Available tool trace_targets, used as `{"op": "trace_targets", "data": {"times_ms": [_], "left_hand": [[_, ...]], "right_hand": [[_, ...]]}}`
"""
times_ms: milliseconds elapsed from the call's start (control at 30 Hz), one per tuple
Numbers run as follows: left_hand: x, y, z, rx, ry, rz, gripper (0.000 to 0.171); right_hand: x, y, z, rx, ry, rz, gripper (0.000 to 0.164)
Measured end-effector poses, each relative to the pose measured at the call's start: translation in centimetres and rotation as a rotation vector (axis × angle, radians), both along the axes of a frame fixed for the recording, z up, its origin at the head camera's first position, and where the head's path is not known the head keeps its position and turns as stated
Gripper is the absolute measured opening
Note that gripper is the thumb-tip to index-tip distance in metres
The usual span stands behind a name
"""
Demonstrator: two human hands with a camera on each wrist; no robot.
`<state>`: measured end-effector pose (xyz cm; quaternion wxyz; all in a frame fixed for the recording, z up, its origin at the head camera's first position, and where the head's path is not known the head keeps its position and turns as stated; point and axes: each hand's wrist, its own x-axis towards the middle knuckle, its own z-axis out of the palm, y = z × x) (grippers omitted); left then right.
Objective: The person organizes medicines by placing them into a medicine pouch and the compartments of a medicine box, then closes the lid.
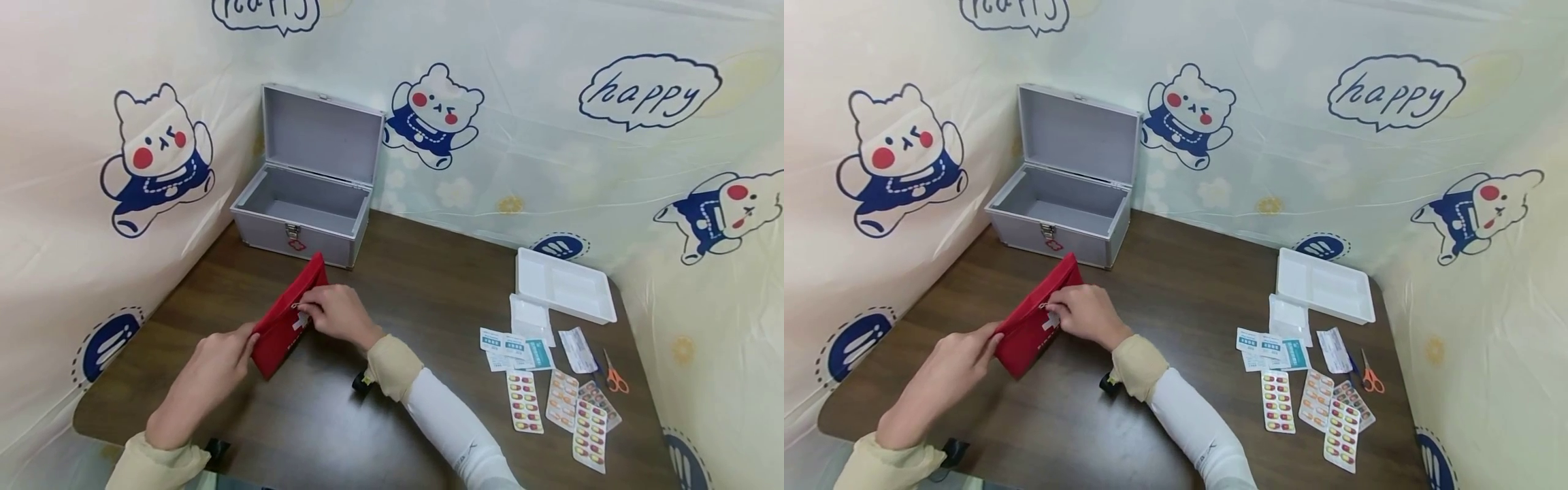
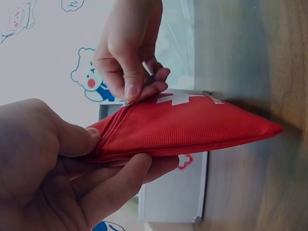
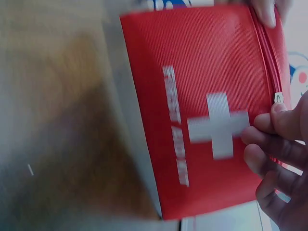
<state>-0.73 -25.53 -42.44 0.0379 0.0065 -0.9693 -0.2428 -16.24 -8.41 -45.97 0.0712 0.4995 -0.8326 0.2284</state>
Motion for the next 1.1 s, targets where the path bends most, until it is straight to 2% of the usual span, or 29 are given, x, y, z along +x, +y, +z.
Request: {"op": "trace_targets", "data": {"times_ms": [100,300,533,633,733,833,967,1100], "left_hand": [[-0.1,-0.1,0.1,-0.005,0.005,0.007,0.025],[0.1,-0.4,0.1,-0.036,0.094,0.006,0.023],[0.3,-1.3,0.0,-0.05,0.092,0.02,0.027],[0.3,-1.7,-0.1,-0.051,0.085,0.02,0.028],[0.4,-2.1,-0.4,-0.045,0.09,0.029,0.028],[0.7,-2.5,-0.7,-0.03,0.114,0.045,0.026],[0.9,-2.8,-1.2,0.018,0.125,0.065,0.028],[1.0,-3.2,-2.0,0.067,0.044,0.095,0.033]], "right_hand": [[-1.2,0.4,0.2,0.006,-0.005,-0.027,0.014],[-3.2,1.0,0.3,0.049,-0.004,-0.074,0.016],[-6.0,1.9,0.0,0.052,-0.06,-0.178,0.017],[-6.5,2.1,-0.2,0.041,-0.075,-0.201,0.017],[-6.3,2.1,-0.4,0.012,-0.103,-0.178,0.017],[-5.9,1.9,-0.7,-0.035,-0.223,-0.109,0.019],[-5.4,1.7,-1.5,-0.048,-0.42,-0.033,0.039],[-5.2,1.5,-2.2,-0.044,-0.48,-0.033,0.036]]}}
